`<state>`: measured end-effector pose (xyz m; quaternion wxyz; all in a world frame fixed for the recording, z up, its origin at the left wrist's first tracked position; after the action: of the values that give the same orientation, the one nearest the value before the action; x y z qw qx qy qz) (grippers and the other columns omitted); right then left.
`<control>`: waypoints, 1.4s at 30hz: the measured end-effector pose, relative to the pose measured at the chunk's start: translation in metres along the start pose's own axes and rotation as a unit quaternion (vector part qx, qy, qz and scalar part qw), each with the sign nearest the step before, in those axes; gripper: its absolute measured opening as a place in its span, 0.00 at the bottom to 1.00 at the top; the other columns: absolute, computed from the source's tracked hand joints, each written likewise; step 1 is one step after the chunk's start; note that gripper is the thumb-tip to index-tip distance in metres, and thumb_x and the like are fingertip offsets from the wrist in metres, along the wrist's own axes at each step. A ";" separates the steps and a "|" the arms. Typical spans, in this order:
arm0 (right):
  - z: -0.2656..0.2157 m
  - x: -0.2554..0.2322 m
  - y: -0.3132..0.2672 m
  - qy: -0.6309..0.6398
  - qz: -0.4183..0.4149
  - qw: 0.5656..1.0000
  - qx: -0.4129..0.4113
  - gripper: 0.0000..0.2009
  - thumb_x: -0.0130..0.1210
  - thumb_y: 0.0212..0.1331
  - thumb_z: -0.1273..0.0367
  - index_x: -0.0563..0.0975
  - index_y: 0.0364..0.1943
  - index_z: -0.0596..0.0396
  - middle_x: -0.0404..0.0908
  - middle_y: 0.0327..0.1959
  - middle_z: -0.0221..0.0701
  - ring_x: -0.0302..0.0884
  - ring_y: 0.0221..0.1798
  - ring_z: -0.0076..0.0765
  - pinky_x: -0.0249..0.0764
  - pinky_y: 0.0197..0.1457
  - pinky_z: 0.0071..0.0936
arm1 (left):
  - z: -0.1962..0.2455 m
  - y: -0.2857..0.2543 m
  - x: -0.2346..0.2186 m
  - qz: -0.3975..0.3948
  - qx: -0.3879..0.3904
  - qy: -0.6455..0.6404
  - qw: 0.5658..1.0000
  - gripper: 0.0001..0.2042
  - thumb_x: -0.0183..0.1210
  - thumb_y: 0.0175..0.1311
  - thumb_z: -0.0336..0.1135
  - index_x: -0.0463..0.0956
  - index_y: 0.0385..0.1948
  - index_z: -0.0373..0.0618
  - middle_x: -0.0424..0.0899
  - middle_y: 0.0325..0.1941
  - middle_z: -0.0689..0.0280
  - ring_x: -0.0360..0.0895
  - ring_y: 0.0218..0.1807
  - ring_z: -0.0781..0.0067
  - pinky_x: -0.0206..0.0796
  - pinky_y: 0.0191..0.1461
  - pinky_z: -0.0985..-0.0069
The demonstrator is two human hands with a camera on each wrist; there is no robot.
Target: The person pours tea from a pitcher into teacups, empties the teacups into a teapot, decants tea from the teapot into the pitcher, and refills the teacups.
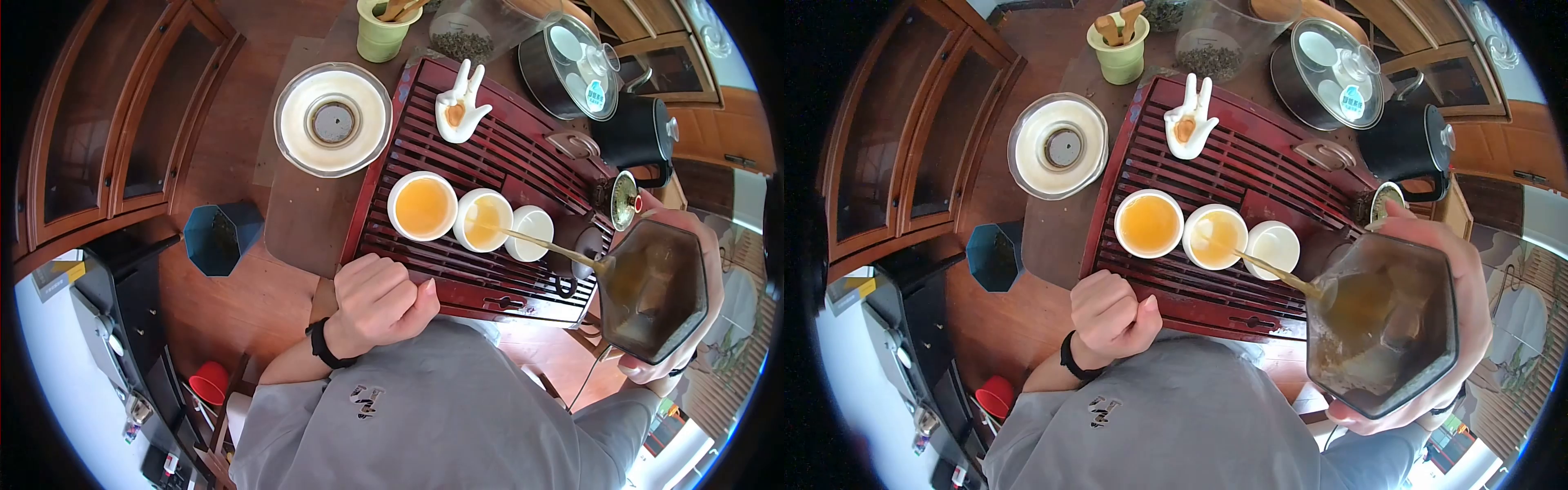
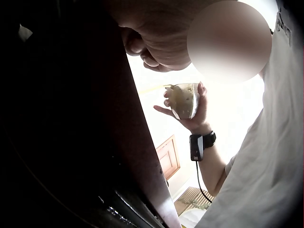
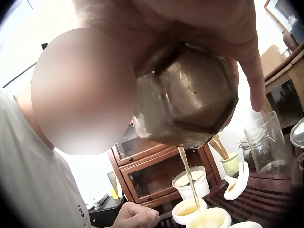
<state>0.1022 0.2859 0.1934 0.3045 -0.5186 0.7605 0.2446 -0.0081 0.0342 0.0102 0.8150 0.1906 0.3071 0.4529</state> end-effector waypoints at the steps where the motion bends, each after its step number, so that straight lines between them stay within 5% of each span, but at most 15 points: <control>1: 0.000 -0.002 0.001 -0.013 -0.011 0.999 -0.030 0.58 0.78 0.15 0.37 0.73 0.56 0.64 0.81 0.41 0.36 0.83 0.48 0.41 0.61 0.76 0.56 | 0.000 0.000 0.000 -0.001 0.000 0.000 1.000 0.19 0.62 0.46 0.21 0.58 0.10 0.45 0.58 0.13 0.67 0.53 0.13 0.66 0.44 0.19 0.72; 5: -0.004 -0.001 -0.002 -0.019 -0.009 1.000 -0.017 0.59 0.80 0.13 0.40 0.73 0.57 0.65 0.81 0.44 0.38 0.82 0.51 0.43 0.62 0.75 0.52 | 0.000 0.000 0.000 0.002 0.000 -0.001 1.000 0.19 0.63 0.45 0.21 0.57 0.10 0.45 0.58 0.13 0.67 0.53 0.13 0.66 0.44 0.19 0.72; 7: -0.008 0.003 -0.002 0.014 0.002 1.000 0.025 0.56 0.83 0.12 0.54 0.73 0.58 0.68 0.81 0.51 0.43 0.81 0.56 0.39 0.71 0.64 0.33 | 0.000 0.000 0.000 0.003 0.003 0.000 1.000 0.18 0.63 0.45 0.21 0.58 0.10 0.45 0.58 0.13 0.67 0.53 0.13 0.66 0.44 0.19 0.72; 13: 0.000 0.010 0.010 -0.038 -0.153 0.987 -0.025 0.55 0.82 0.19 0.59 0.68 0.63 0.67 0.80 0.52 0.42 0.81 0.55 0.37 0.73 0.62 0.33 | 0.000 0.000 0.001 0.004 0.001 0.001 1.000 0.19 0.62 0.46 0.21 0.57 0.10 0.45 0.57 0.13 0.67 0.52 0.13 0.66 0.43 0.19 0.72; 24: 0.033 0.022 -0.009 0.127 -0.124 0.984 0.008 0.57 0.86 0.30 0.61 0.61 0.68 0.65 0.75 0.61 0.42 0.76 0.63 0.38 0.70 0.68 0.37 | 0.000 -0.001 0.001 0.004 -0.003 -0.004 1.000 0.19 0.62 0.47 0.21 0.57 0.11 0.45 0.57 0.13 0.67 0.52 0.13 0.66 0.42 0.19 0.72; 42: 0.051 0.009 -0.036 0.060 -0.109 0.991 0.051 0.54 0.85 0.31 0.63 0.63 0.67 0.63 0.76 0.60 0.43 0.77 0.63 0.39 0.70 0.68 0.37 | -0.002 -0.003 -0.001 -0.014 0.002 0.004 1.000 0.18 0.63 0.47 0.21 0.59 0.11 0.46 0.57 0.13 0.68 0.54 0.13 0.67 0.45 0.19 0.71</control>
<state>0.1439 0.3024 0.1495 0.3093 -0.5956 0.7281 0.1393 -0.0081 0.0319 0.0078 0.8195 0.1862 0.3141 0.4416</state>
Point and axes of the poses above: each hand's wrist, its own y-axis towards the middle knuckle, its own x-axis out of the palm, z = x × y, the point moved 1 cm from there along y, towards the middle knuckle
